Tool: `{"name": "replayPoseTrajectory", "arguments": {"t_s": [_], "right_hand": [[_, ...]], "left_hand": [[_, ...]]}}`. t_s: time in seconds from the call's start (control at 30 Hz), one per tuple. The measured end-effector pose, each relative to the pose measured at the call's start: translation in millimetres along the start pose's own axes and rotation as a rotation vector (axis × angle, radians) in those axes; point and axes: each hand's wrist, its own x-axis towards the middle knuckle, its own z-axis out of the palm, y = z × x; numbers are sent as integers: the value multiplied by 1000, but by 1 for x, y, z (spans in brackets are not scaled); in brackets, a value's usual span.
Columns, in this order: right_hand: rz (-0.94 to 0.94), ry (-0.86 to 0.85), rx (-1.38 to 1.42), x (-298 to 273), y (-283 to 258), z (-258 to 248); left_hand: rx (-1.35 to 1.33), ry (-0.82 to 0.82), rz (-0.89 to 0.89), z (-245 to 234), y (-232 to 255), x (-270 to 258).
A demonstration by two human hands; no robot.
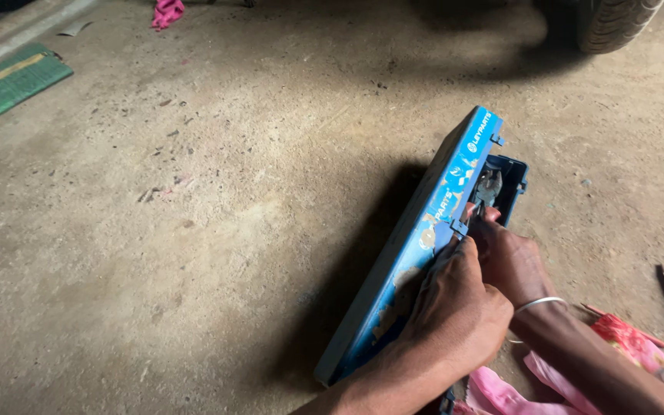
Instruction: The person sits on the floor and wipes several hand tools with a pink floral cloth. They pick up each tool, wipe it, and place it into a blue metal toolbox.
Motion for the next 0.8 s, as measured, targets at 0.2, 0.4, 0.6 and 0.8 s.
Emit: {"name": "replayPoseTrajectory", "arguments": {"t_s": [0.2,0.4,0.6,0.8], "right_hand": [[-59,-257,-28,-4,-2,-3],[-512,-273,-156,-14,17,10],[-287,-369,-80,-10,19,17],[-371,-242,-95,-6,1,3]], "left_hand": [[16,-94,-68,-7,4,-2],[-13,-33,-15,-3,5,-2],[30,1,20,-4,4,0],[54,-128,-129,-10,9,-1]]}}
